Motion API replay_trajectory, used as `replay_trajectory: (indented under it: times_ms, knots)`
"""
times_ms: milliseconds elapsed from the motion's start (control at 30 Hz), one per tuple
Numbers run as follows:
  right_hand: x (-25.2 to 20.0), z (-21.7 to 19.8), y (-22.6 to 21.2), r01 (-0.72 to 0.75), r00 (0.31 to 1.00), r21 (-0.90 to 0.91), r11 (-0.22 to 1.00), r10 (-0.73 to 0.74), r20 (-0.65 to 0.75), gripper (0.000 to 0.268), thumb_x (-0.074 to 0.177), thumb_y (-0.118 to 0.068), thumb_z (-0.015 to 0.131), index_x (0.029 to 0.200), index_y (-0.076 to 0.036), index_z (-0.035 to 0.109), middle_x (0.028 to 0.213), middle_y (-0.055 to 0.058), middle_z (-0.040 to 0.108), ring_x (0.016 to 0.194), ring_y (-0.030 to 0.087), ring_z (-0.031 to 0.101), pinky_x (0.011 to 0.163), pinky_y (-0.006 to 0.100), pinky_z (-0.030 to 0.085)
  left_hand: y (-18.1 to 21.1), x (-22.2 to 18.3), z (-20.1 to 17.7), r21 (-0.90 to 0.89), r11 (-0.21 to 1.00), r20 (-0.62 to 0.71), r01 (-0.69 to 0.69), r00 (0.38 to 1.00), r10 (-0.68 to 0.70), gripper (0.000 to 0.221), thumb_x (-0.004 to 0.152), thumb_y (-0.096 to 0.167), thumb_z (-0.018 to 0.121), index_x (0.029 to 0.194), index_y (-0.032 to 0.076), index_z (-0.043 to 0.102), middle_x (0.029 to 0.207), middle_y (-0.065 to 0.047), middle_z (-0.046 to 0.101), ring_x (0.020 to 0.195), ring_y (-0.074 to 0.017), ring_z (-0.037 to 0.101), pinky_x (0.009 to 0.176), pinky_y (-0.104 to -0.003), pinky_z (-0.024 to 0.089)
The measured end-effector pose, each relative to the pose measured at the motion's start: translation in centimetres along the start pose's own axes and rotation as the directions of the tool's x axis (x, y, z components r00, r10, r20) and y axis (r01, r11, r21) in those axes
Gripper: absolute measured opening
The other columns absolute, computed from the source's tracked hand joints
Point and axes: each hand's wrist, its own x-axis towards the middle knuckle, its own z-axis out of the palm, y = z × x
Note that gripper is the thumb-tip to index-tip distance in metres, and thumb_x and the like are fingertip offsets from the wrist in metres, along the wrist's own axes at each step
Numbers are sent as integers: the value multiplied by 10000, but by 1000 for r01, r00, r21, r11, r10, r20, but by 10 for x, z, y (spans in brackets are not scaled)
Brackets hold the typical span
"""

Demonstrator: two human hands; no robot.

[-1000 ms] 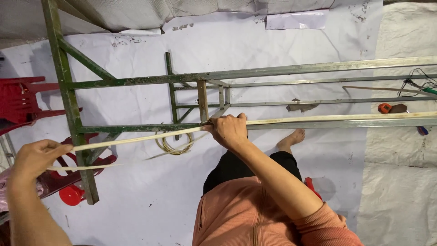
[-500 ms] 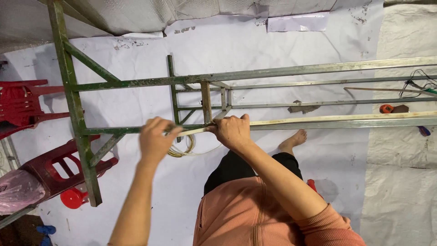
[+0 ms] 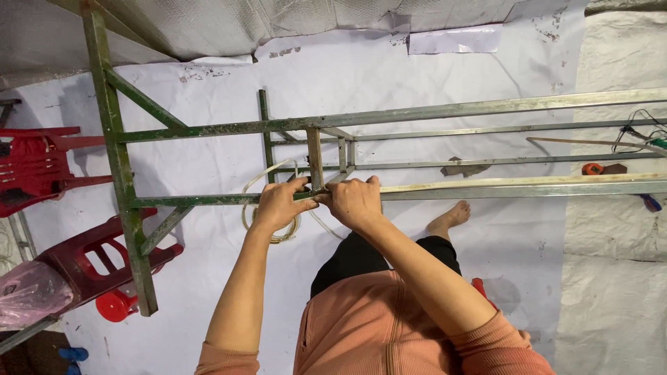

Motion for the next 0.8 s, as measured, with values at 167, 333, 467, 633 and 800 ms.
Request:
replay_trajectory:
  times_ms: [167, 333, 467, 633, 800]
  knots:
    - [-1, 1, 0, 19, 999, 8, 1000, -19, -46, 388, 956, -573, 552, 1012, -270, 787, 844, 57, 780, 892, 289, 752, 835, 513, 444, -38, 17, 20, -46, 999, 54, 29, 998, -27, 578, 830, 491, 786, 1302, 173, 686, 1179, -70, 768, 1187, -307, 670, 1125, -433, 319]
    - [-2, 9, 7, 50, 994, -6, 999, -51, -95, 374, 985, -528, 523, 1035, -251, 770, 879, 69, 777, 922, 294, 742, 839, 509, 453, -36, 22, 22, -125, 987, 57, 97, 994, -91, 533, 769, 472, 841, 1223, 209, 742, 1155, -35, 778, 1182, -296, 673, 1097, -394, 362]
    - [-11, 7, 33, 20, 986, -98, 995, -36, -163, 374, 1027, -495, 485, 1217, -275, 719, 1034, 28, 763, 1045, 249, 698, 906, 477, 462, -43, 27, 29, -138, 981, 86, 139, 988, -128, 627, 762, 535, 851, 1267, 183, 731, 1230, -33, 754, 1245, -288, 643, 1124, -372, 339]
    - [-58, -36, 119, -112, 977, -109, 988, 90, -195, 398, 1010, -565, 542, 1188, -270, 742, 1095, 47, 745, 1090, 275, 682, 943, 491, 483, -37, 27, 27, -114, 981, 96, 157, 985, -146, 606, 740, 549, 851, 1248, 237, 738, 1224, 0, 757, 1252, -256, 642, 1120, -360, 365]
    - [-82, -74, 168, -175, 980, -128, 976, 159, -121, 442, 951, -593, 592, 1133, -226, 757, 1081, 70, 756, 1117, 298, 686, 987, 513, 506, -30, 25, 21, -102, 985, 102, 140, 986, -129, 619, 750, 544, 843, 1267, 222, 728, 1243, -8, 749, 1259, -263, 639, 1123, -372, 368]
